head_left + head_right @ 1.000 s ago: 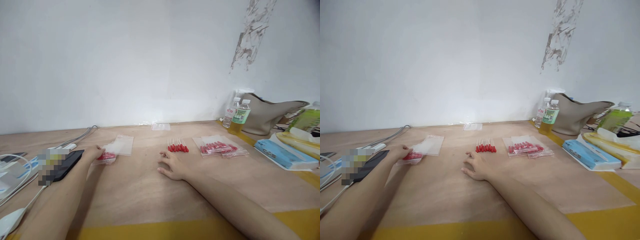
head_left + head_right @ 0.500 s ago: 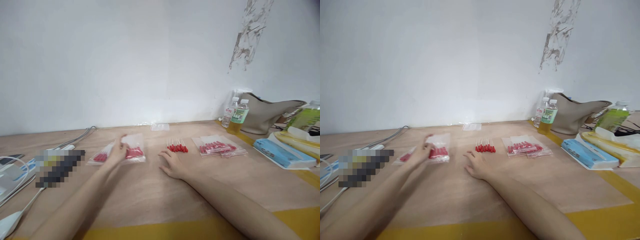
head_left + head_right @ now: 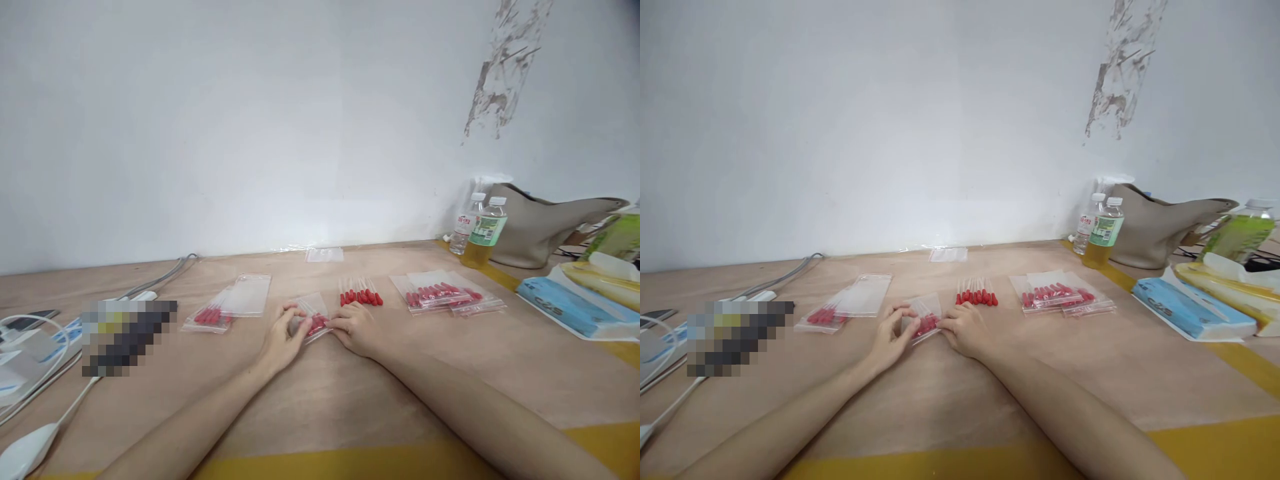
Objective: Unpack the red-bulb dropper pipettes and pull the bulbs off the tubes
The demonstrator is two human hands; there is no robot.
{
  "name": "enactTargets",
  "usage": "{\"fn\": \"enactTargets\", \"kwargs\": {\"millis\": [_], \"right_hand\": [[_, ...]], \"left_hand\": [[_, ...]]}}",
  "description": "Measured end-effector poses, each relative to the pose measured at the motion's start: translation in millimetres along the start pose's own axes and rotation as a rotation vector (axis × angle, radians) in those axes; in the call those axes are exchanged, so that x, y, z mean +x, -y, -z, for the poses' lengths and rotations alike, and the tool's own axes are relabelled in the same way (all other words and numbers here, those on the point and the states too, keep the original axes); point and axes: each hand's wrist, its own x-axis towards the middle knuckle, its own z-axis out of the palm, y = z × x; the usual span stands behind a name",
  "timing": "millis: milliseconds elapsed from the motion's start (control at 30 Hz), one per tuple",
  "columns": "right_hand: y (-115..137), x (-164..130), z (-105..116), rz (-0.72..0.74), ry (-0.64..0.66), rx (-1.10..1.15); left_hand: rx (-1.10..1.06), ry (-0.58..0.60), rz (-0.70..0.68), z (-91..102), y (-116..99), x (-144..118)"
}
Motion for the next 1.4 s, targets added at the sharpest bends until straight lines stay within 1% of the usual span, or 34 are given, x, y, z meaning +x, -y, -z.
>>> {"fn": "enactTargets", "kwargs": {"millis": [67, 100, 167, 233, 300, 333, 467, 567, 667, 900, 1000, 1300, 1400], "right_hand": [[-1, 0, -1, -0.009, 0.008, 0.009], [-2, 0, -1, -0.014, 0.019, 0.014], [-3, -1, -3, -0.030, 0.031, 0.018], [-2, 0, -4, -0.054, 0.022, 0.007], [-1, 1, -3, -0.085, -0.011, -0.012], [0, 1, -2, -0.087, -0.029, -0.021], [5, 5, 3, 0.012, -0.054, -0.029], [6, 6, 4, 0.050, -0.064, -0.031], [6, 5, 2, 0.055, -0.078, -0.025], [6, 5, 0, 0.086, -0.052, -0.026], [6, 5, 1, 0.087, -0.053, -0.021], [8, 7, 1, 0.159, -0.057, -0.029], [6, 6, 0, 0.140, -0.051, -0.033]], "left_hand": [[0.042, 0.095, -0.223, 2.4, -7, -8], [0.049, 0.132, -0.283, 2.2, -9, -10], [0.058, 0.147, -0.342, 0.4, -10, -9], [0.056, 0.144, -0.357, -1.8, -5, -5], [0.043, 0.151, -0.331, -3.1, 0, -1], [0.034, 0.153, -0.293, -3.4, 3, 1], [-0.063, 0.169, -0.091, -3.6, 11, 4], [-0.161, 0.196, -0.021, -4.2, 14, 5], [-0.214, 0.215, 0.006, -4.8, 16, 6], [-0.239, 0.219, 0.062, -6.2, 19, 7], [-0.261, 0.211, 0.062, -6.7, 19, 7], [-0.257, 0.197, 0.060, -6.3, 16, 9], [-0.264, 0.199, 0.058, -6.7, 17, 9]]}}
